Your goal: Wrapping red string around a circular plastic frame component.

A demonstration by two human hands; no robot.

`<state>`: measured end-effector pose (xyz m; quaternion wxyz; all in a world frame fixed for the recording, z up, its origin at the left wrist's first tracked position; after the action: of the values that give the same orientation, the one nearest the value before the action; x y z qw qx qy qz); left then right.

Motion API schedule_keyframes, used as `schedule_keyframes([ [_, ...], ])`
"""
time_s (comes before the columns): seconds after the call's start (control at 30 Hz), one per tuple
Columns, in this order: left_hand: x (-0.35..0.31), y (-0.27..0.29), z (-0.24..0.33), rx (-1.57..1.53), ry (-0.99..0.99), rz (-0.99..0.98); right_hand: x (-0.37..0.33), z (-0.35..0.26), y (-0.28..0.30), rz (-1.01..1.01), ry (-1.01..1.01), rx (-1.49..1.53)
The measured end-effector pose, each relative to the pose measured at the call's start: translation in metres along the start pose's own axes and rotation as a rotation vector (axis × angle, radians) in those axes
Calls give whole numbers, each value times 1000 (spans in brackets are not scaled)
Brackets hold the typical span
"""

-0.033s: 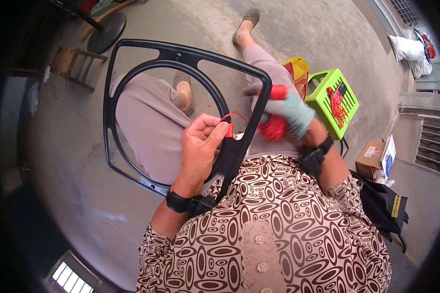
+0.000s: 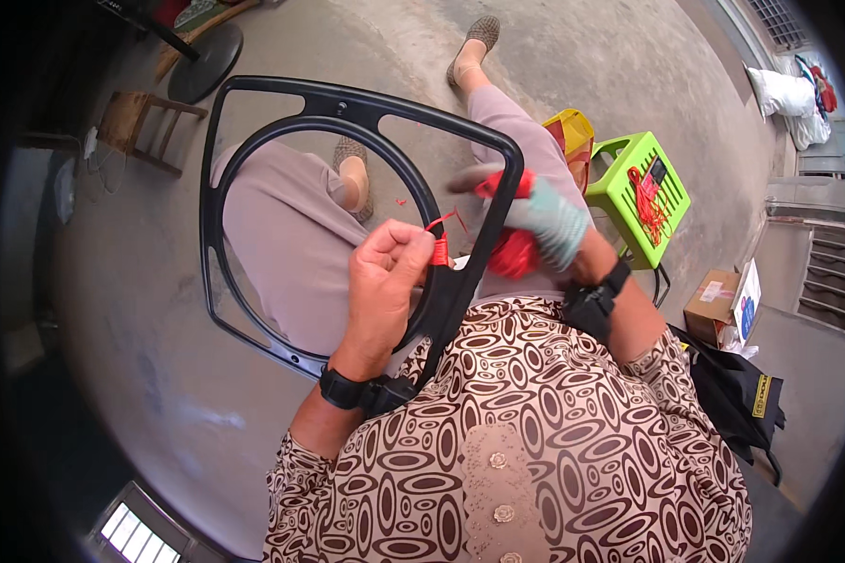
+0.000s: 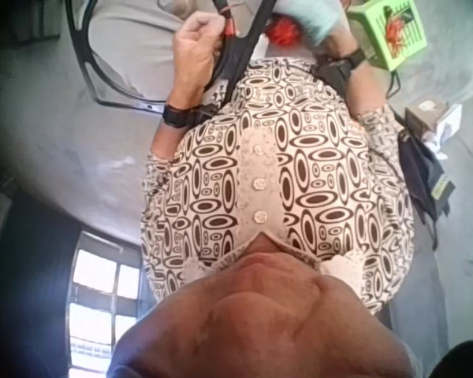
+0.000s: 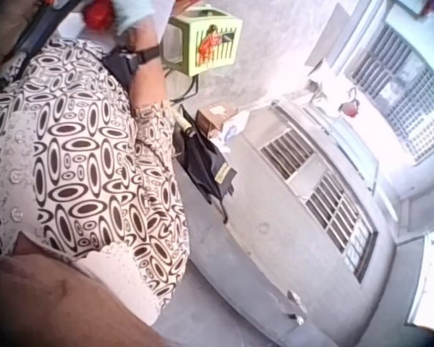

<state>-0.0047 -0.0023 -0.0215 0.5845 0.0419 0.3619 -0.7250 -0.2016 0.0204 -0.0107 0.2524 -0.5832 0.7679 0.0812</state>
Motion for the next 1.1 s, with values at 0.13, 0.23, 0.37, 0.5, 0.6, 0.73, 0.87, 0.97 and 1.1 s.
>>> schedule_keyframes([
  [0.13,1,3,0,-38,39,62,10,18,-29,-144,-233,13],
  [0.23,1,1,0,-17,17,-1,19,19,-23,-229,-36,102],
  [0.37,1,2,-2,-32,43,-7,24,28,-8,-231,-25,64],
  [0.5,1,-1,-4,-62,93,-13,21,34,-1,-197,-89,-113],
  [0.6,2,-2,-7,-81,149,4,17,36,8,-32,-182,-77],
  [0.73,-1,-4,-9,-121,220,-36,16,25,15,155,-342,430],
  [0.87,-1,-8,-12,-112,243,-89,28,-13,6,237,191,-627],
  [0.97,-2,-13,-14,-123,289,-119,39,-30,-22,451,383,-387],
  [1.1,-1,-18,-19,-151,285,-149,42,-4,-56,119,-90,189],
])
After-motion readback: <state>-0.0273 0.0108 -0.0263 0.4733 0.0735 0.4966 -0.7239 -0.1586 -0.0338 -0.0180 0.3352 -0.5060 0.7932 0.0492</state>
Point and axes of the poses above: each hand's wrist, its own x-axis towards the middle knuckle, its own y-axis out of the back of the hand, z = x × y, the point moved 5 cm from there along x, towards the middle knuckle, and after that the axes turned 15 degrees about z, right-handed, at the moved point
